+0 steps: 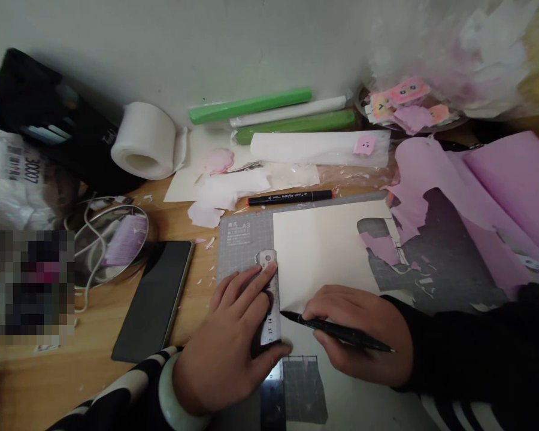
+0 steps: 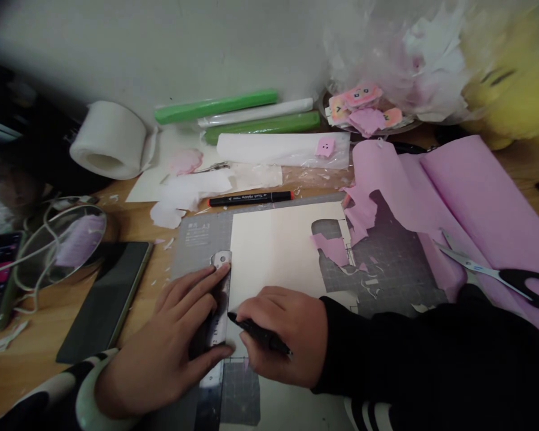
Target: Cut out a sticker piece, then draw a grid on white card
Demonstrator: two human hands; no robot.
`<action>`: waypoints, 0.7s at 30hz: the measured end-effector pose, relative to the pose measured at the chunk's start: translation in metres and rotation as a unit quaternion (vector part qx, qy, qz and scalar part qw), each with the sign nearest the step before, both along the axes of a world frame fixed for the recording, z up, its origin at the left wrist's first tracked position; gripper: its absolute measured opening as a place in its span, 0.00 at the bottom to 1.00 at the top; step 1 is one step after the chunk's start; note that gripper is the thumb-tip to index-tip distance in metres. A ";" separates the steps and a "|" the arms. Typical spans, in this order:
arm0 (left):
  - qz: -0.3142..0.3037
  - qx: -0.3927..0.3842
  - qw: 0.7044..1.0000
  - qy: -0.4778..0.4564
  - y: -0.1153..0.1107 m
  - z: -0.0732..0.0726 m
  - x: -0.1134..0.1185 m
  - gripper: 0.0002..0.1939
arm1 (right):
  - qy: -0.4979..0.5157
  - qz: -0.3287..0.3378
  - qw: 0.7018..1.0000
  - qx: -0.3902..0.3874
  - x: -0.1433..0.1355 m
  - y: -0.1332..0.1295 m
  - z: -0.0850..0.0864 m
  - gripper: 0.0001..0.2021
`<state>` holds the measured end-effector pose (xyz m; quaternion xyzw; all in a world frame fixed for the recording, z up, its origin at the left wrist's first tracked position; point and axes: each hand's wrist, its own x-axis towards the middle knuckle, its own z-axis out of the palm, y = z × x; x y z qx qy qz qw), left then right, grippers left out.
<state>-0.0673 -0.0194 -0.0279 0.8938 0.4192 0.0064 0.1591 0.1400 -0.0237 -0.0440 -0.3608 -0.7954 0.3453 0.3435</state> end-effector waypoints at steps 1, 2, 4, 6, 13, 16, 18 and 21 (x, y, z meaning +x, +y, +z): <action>0.000 0.000 1.000 0.001 0.000 0.000 0.000 0.16 | -0.001 -0.002 1.000 -0.001 0.000 0.000 0.000 0.06; -0.001 0.000 1.000 0.001 0.000 0.000 0.000 0.16 | -0.002 -0.005 1.000 -0.002 0.000 0.000 0.001 0.06; 0.001 -0.001 1.000 0.001 -0.001 -0.001 0.000 0.15 | -0.003 -0.001 1.000 -0.007 0.001 0.001 0.001 0.06; 0.002 -0.002 1.000 0.001 -0.001 -0.001 0.001 0.16 | -0.007 0.005 1.000 -0.023 0.002 0.004 0.001 0.06; 0.000 0.001 1.000 0.002 0.000 -0.001 0.001 0.16 | -0.021 -0.012 0.997 -0.071 0.003 0.011 0.002 0.06; 0.000 0.004 1.000 0.000 0.001 -0.001 0.002 0.16 | -0.008 -0.026 0.997 -0.075 0.003 0.013 0.001 0.06; 0.000 0.006 1.000 -0.003 0.001 -0.001 0.002 0.16 | -0.004 -0.032 0.997 -0.077 0.003 0.014 0.001 0.06; 0.000 0.007 1.000 -0.004 0.000 -0.001 0.002 0.16 | 0.003 -0.033 0.997 -0.074 0.003 0.015 -0.001 0.06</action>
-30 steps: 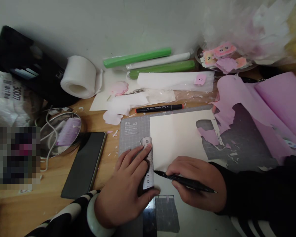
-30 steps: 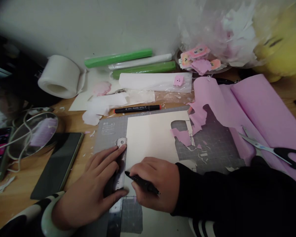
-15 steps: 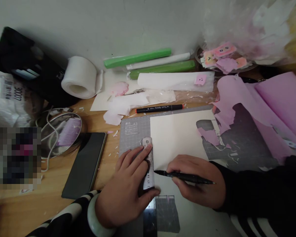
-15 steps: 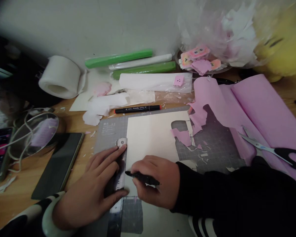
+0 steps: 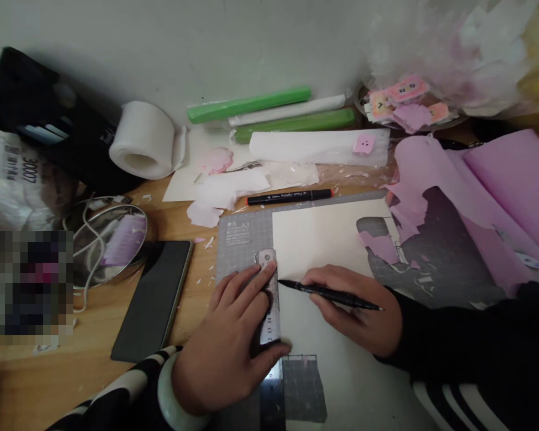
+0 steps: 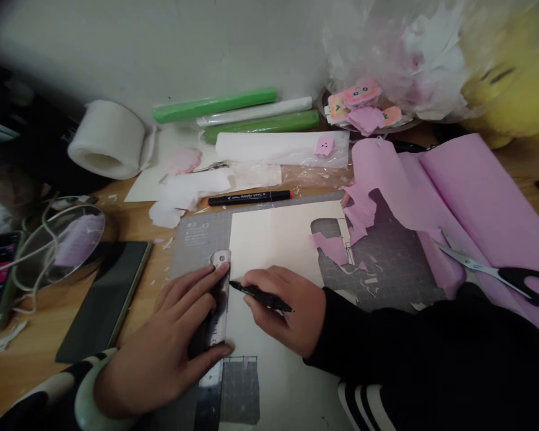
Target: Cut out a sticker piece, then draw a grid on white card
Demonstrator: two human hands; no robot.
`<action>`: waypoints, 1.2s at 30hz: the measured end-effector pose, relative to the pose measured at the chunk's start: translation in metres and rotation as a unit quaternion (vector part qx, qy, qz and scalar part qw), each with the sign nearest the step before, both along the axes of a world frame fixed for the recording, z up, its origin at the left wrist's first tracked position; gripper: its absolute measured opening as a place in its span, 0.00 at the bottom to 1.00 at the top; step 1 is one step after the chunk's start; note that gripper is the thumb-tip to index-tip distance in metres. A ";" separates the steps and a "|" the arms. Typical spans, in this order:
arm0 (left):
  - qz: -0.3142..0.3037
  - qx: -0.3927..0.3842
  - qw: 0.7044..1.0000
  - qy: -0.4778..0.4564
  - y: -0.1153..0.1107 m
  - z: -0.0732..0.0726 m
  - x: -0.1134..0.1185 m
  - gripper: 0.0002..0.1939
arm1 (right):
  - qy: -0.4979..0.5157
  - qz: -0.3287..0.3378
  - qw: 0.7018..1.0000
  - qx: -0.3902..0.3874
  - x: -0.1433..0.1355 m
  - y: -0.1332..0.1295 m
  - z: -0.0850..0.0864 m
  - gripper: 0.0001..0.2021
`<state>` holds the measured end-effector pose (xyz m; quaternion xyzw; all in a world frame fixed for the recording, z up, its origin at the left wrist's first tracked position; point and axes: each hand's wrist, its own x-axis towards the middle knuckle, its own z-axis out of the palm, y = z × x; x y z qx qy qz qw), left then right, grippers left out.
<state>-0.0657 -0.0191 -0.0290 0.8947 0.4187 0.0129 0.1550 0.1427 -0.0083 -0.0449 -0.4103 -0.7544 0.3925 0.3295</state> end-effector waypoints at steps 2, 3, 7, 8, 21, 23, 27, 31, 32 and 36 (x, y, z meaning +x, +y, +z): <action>0.000 -0.001 1.000 0.001 0.000 0.000 -0.001 0.15 | 0.003 -0.001 1.000 0.003 0.000 0.000 -0.001 0.07; 0.001 -0.002 1.000 0.002 0.000 0.000 -0.001 0.15 | 0.005 -0.002 1.000 0.005 0.000 0.001 -0.002 0.07; 0.000 -0.002 1.000 0.001 -0.001 0.000 -0.001 0.15 | 0.012 -0.006 1.000 0.017 0.000 0.000 -0.003 0.08; 0.000 -0.001 1.000 0.000 -0.001 0.000 -0.001 0.15 | 0.013 -0.006 1.000 0.020 0.000 0.000 -0.004 0.08; 0.003 -0.003 1.000 -0.002 0.000 0.001 0.000 0.14 | 0.015 -0.010 0.999 0.038 -0.001 0.000 -0.006 0.09; 0.004 -0.005 1.000 -0.002 0.000 0.001 0.000 0.14 | 0.012 -0.007 0.999 0.032 0.000 0.000 -0.004 0.09; 0.005 -0.006 1.000 -0.003 0.001 0.001 0.000 0.14 | -0.009 0.009 1.000 0.027 0.000 -0.002 -0.001 0.07; 0.006 -0.008 1.000 -0.002 0.000 0.002 0.000 0.15 | -0.017 0.022 0.999 0.040 0.000 -0.005 0.000 0.06; 0.007 -0.008 1.000 -0.002 -0.001 0.002 0.000 0.15 | -0.016 0.026 0.999 0.044 0.000 -0.006 0.001 0.06; 0.006 -0.007 1.000 -0.002 -0.001 0.002 -0.001 0.15 | -0.027 0.054 0.997 0.052 0.001 -0.008 0.004 0.05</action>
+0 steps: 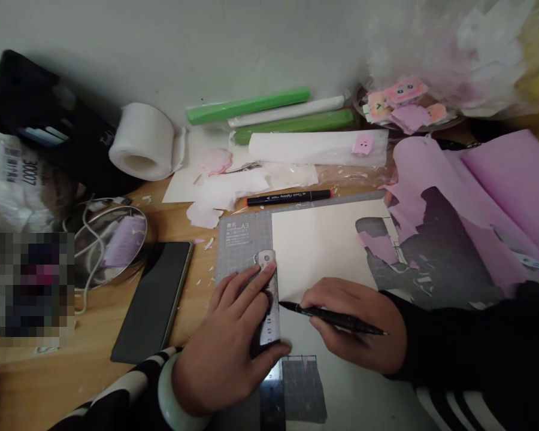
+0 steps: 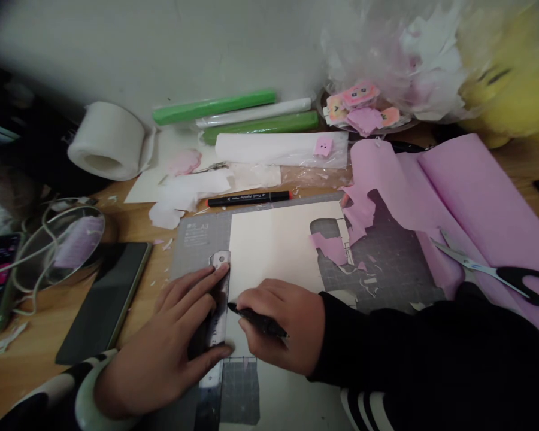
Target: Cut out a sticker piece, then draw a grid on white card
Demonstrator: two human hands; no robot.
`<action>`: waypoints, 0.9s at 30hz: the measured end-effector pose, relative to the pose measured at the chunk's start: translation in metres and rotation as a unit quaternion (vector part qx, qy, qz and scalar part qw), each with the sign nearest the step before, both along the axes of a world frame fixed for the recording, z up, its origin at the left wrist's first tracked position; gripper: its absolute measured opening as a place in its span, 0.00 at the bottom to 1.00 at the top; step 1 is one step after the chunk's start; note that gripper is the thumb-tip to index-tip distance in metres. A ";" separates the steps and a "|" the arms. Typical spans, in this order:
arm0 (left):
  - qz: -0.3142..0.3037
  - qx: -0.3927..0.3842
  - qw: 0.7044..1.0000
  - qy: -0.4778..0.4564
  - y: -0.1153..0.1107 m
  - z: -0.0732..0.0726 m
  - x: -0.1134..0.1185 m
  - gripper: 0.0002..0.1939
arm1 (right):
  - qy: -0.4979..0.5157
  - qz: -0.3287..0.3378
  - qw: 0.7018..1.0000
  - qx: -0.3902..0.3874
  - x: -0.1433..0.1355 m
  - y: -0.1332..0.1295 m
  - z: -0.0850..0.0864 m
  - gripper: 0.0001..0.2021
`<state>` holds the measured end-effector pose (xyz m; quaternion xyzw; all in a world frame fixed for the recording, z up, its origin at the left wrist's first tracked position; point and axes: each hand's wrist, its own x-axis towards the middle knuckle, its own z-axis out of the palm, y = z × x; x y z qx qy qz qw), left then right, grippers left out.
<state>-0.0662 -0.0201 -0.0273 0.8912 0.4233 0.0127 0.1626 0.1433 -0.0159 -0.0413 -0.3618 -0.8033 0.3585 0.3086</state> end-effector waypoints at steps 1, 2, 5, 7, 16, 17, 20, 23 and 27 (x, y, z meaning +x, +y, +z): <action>-0.001 0.001 1.000 0.000 0.000 0.000 0.000 0.15 | -0.005 0.006 1.000 0.002 0.000 0.000 0.001 0.05; -0.002 0.001 1.000 0.000 0.000 0.000 0.000 0.15 | -0.009 0.009 1.000 0.005 0.000 0.000 0.001 0.05; -0.002 0.002 1.000 -0.001 0.000 -0.001 0.001 0.15 | -0.004 0.007 1.000 0.012 0.000 -0.001 0.001 0.05; -0.001 -0.002 1.000 -0.001 0.000 0.000 0.000 0.15 | 0.005 0.003 1.000 0.008 0.000 -0.001 0.001 0.05; -0.001 0.001 1.000 0.000 0.001 0.000 0.000 0.15 | 0.049 -0.046 0.998 0.007 -0.002 0.006 -0.011 0.06; -0.002 0.002 1.000 0.000 0.001 0.000 0.000 0.15 | 0.050 -0.052 0.997 0.007 -0.002 0.007 -0.012 0.06; -0.004 0.004 1.000 0.002 0.000 0.000 0.000 0.15 | 0.036 -0.061 0.997 -0.014 -0.002 0.009 -0.011 0.07; -0.005 0.004 1.000 0.005 0.000 0.000 0.000 0.15 | 0.019 -0.059 0.997 -0.035 -0.001 0.010 -0.007 0.07; -0.004 0.002 1.000 0.004 0.000 0.000 0.000 0.15 | 0.012 -0.056 0.998 -0.036 0.000 0.010 -0.005 0.07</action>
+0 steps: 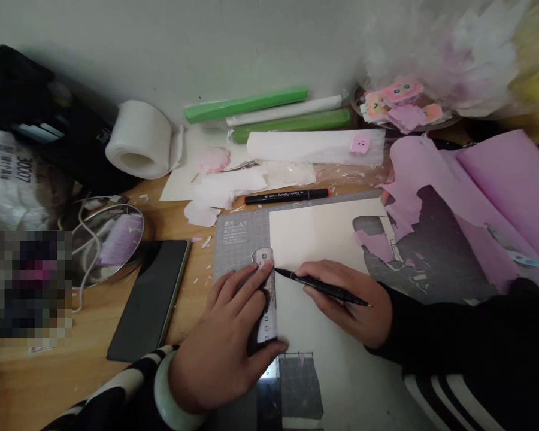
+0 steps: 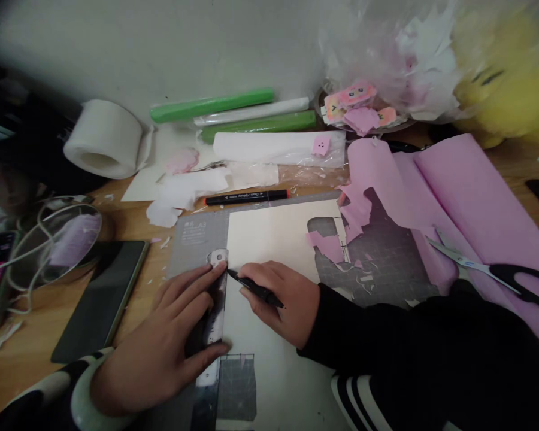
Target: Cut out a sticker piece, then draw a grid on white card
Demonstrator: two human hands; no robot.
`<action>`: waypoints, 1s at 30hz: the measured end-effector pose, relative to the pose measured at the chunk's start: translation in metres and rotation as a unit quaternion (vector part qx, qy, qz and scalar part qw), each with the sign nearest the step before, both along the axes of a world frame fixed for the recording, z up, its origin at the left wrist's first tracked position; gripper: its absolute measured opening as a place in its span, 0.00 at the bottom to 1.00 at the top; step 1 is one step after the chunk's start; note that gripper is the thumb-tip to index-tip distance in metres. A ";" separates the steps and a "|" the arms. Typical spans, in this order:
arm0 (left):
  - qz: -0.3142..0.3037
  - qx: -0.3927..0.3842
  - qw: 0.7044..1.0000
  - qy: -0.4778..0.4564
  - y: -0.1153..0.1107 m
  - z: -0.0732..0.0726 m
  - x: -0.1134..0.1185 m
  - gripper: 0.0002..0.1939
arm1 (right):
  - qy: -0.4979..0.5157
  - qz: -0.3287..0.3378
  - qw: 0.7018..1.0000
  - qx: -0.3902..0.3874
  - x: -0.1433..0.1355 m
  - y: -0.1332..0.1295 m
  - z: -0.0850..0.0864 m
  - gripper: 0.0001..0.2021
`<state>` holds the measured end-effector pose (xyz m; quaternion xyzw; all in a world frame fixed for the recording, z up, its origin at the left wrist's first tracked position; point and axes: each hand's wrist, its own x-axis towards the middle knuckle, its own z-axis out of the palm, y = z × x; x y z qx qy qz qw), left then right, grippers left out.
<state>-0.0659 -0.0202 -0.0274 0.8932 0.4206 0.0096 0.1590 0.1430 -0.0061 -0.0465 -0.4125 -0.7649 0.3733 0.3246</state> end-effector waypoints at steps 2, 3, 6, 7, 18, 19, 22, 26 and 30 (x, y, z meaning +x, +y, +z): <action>0.002 0.000 1.000 -0.003 0.000 0.000 0.000 0.15 | 0.003 0.001 1.000 0.012 0.000 -0.001 -0.001 0.07; 0.003 0.000 1.000 -0.004 0.000 -0.001 0.000 0.15 | 0.005 0.003 1.000 0.018 0.000 -0.002 -0.001 0.07; 0.002 0.000 1.000 -0.007 0.001 -0.001 0.000 0.15 | 0.002 0.018 0.999 0.029 0.000 -0.004 0.001 0.06; 0.001 0.001 1.000 -0.007 0.001 -0.001 0.000 0.15 | -0.003 0.024 0.999 0.028 0.000 -0.005 0.002 0.06; 0.004 -0.002 1.000 -0.005 0.001 0.000 0.000 0.15 | 0.013 0.066 0.997 0.043 0.001 -0.009 0.004 0.05; 0.004 -0.002 1.000 -0.006 0.000 0.000 0.000 0.16 | 0.013 0.066 0.997 0.044 0.000 -0.009 0.004 0.05; 0.003 -0.004 1.000 -0.007 0.000 0.000 0.000 0.15 | 0.014 0.063 0.997 0.044 0.000 -0.010 0.002 0.05; 0.004 0.001 1.000 -0.016 0.002 -0.001 0.000 0.16 | 0.033 0.046 0.997 0.046 -0.001 -0.010 0.001 0.05; 0.006 0.014 0.999 -0.031 0.002 -0.005 -0.002 0.18 | 0.062 0.010 0.997 0.044 0.000 -0.007 0.003 0.06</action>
